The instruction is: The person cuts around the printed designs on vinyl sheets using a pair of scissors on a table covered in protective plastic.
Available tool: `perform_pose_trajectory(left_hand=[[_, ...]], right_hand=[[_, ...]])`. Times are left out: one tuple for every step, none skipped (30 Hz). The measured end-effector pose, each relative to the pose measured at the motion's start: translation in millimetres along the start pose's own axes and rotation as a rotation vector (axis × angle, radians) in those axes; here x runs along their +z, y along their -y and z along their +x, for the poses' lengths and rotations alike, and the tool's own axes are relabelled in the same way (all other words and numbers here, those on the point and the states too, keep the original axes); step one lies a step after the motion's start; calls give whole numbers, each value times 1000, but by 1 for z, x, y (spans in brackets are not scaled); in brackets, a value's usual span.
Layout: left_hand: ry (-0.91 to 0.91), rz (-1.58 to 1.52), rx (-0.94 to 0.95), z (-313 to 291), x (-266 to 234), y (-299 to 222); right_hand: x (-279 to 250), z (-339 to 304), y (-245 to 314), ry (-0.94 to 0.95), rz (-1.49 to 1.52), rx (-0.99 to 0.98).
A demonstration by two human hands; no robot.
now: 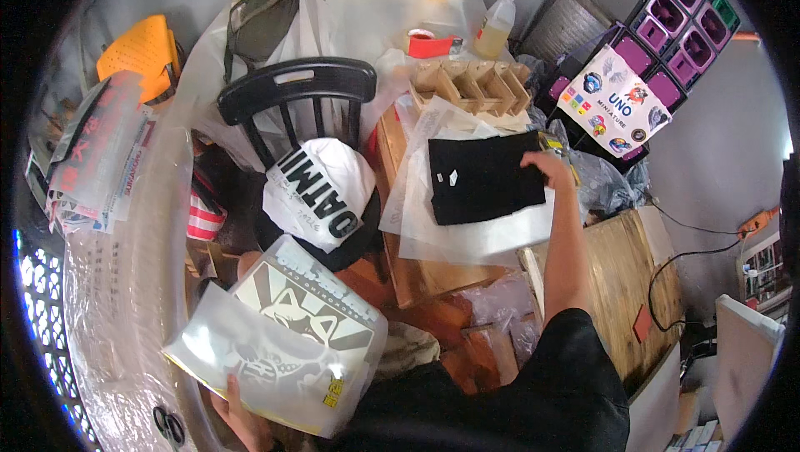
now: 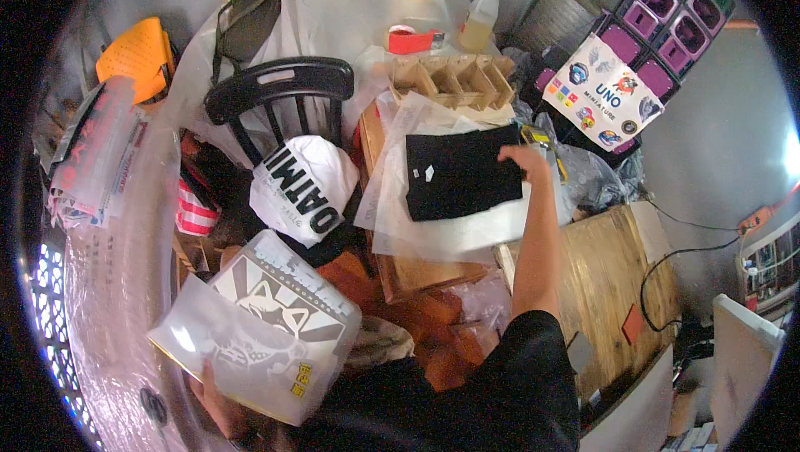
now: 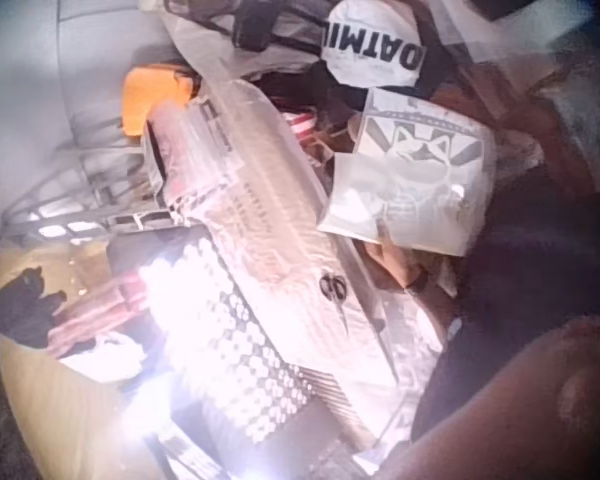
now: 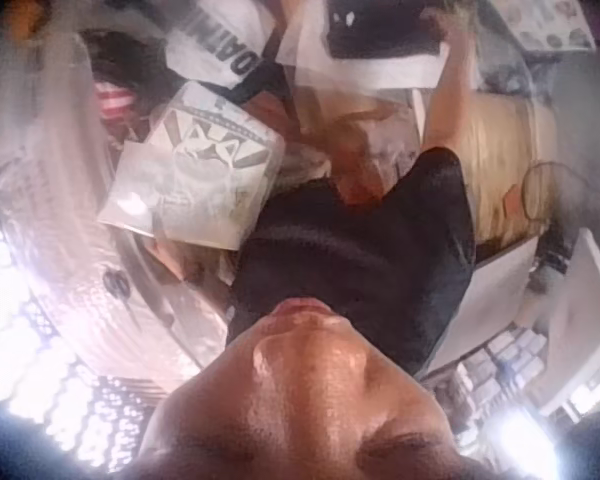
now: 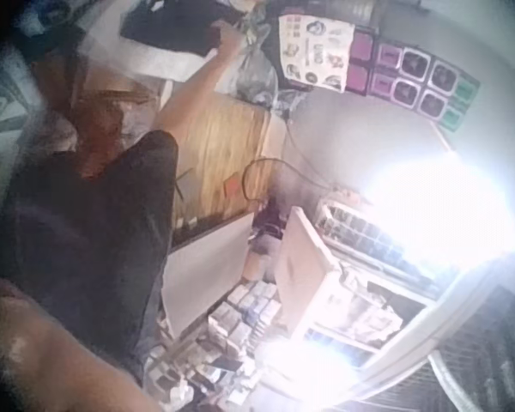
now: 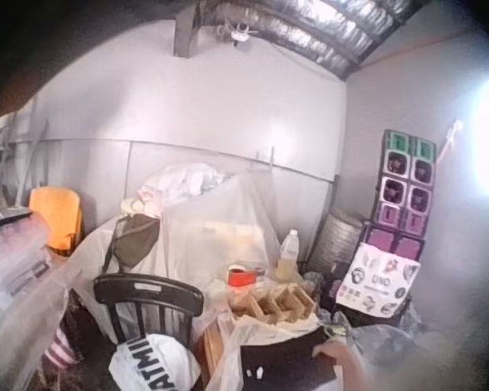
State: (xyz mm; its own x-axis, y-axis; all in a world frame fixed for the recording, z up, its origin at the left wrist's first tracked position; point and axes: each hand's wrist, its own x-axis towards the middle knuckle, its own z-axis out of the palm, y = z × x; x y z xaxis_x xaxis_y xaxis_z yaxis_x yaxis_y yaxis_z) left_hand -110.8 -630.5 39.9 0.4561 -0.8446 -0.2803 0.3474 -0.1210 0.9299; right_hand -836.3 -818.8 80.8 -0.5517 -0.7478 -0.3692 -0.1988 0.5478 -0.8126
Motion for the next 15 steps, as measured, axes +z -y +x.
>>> perform_pose_trajectory(left_hand=[[-29, 16, -16, -2, 10, -1], [-81, 40, -1, -3, 14, -10], [-72, 19, 55, -4, 26, -16], [-69, 9, 103, -8, 34, -23], [-82, 8, 152, -13, 35, -29], [-23, 96, 174, -15, 33, -31], [3, 189, 212, -16, 24, -36], [13, 282, 247, -17, 13, -43], [15, 207, 288, -24, 15, -48], [43, 321, 302, -32, 15, -57], [136, 400, 331, -36, 19, -65], [313, 403, 310, -35, 25, -67], [430, 356, 263, -36, 34, -73], [466, 294, 210, -40, 36, -75], [466, 241, 233, -43, 28, -73]], right_hand=[[-18, -7, 8, -23, 8, -32], [-6, -31, 42, -14, 33, -77], [-8, -51, 75, 0, 10, -274], [-8, -71, 100, 20, -17, -458], [5, -93, 126, -30, 82, -390], [17, -117, 154, -74, 176, -327], [33, -135, 177, -98, 144, -400], [47, -153, 196, -110, 115, -482], [58, -164, 204, -55, 199, -690], [55, -165, 211, 7, 224, -731], [74, -200, 230, 51, 453, -575], [57, -214, 244, 157, 474, -686], [45, -214, 267, 248, 491, -783], [83, -249, 291, 163, 600, -796], [90, -231, 316, 199, 552, -812]])
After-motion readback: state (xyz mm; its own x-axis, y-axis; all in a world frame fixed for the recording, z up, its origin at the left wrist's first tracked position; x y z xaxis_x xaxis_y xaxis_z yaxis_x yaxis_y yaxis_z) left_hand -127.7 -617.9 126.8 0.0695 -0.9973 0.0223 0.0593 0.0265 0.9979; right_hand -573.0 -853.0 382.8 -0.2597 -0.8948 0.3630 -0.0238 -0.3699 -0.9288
